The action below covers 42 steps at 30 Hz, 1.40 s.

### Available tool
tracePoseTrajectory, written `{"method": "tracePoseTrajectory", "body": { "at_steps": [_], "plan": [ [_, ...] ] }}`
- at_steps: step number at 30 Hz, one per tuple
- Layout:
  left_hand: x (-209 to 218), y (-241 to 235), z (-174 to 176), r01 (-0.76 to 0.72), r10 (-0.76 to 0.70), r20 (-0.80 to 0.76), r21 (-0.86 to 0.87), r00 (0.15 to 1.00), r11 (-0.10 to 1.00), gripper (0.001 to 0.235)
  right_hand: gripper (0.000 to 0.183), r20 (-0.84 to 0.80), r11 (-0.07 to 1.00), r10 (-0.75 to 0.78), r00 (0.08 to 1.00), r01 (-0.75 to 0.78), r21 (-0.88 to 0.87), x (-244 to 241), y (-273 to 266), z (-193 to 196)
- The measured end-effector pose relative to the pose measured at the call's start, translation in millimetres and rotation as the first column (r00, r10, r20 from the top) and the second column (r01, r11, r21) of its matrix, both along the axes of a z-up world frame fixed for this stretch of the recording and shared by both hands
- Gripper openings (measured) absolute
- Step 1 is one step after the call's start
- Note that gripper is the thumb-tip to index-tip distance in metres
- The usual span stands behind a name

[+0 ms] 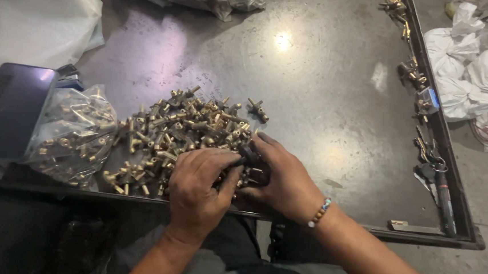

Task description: Assembling small brass valve components by hand on a metal tray.

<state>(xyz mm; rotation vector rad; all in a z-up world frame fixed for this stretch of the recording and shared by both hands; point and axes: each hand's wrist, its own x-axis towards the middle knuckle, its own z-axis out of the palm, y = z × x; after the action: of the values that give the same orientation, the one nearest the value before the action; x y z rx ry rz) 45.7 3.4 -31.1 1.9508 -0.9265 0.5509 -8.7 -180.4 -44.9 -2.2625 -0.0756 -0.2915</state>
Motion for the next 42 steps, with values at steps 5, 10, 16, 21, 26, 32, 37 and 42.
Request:
{"method": "tracePoseTrajectory", "body": {
  "at_steps": [5,10,16,21,26,32,37,42],
  "plan": [
    [0,2,1,-0.010,0.010,-0.010,-0.019,1.000,1.000,0.022,0.092,-0.115,0.999,-0.008,0.993,0.003,-0.043,8,0,21],
    [1,1,-1,-0.003,0.002,-0.019,-0.043,1.000,0.999,0.020,0.107,-0.062,0.994,0.016,0.998,-0.023,-0.106,22,-14,30],
    [1,1,-5,-0.050,0.051,0.015,-0.043,0.999,0.998,0.016,0.071,-0.165,0.976,-0.215,0.963,0.217,-0.002,55,-22,23],
    [3,1,-10,-0.132,0.129,-0.047,-0.073,0.991,0.989,0.019,0.061,-0.219,0.939,-0.161,0.963,0.217,0.268,64,-19,10],
    [2,-3,-2,-0.198,0.196,-0.064,-0.027,0.979,0.980,0.034,0.039,-0.023,0.967,-0.196,0.980,0.197,0.159,52,-13,3],
    [3,-4,-4,-0.208,0.208,-0.063,0.006,0.976,0.978,0.030,0.025,0.199,0.999,-0.027,0.980,0.020,0.035,38,4,11],
    [2,-4,-7,-0.197,0.197,-0.002,-0.023,0.980,0.980,0.019,0.018,0.134,0.989,-0.094,0.987,0.077,0.130,27,10,13],
    [3,-3,-8,-0.184,0.185,0.037,-0.028,0.982,0.983,0.022,0.022,0.391,0.998,-0.069,0.918,0.059,0.038,22,10,3]
  ]
}}
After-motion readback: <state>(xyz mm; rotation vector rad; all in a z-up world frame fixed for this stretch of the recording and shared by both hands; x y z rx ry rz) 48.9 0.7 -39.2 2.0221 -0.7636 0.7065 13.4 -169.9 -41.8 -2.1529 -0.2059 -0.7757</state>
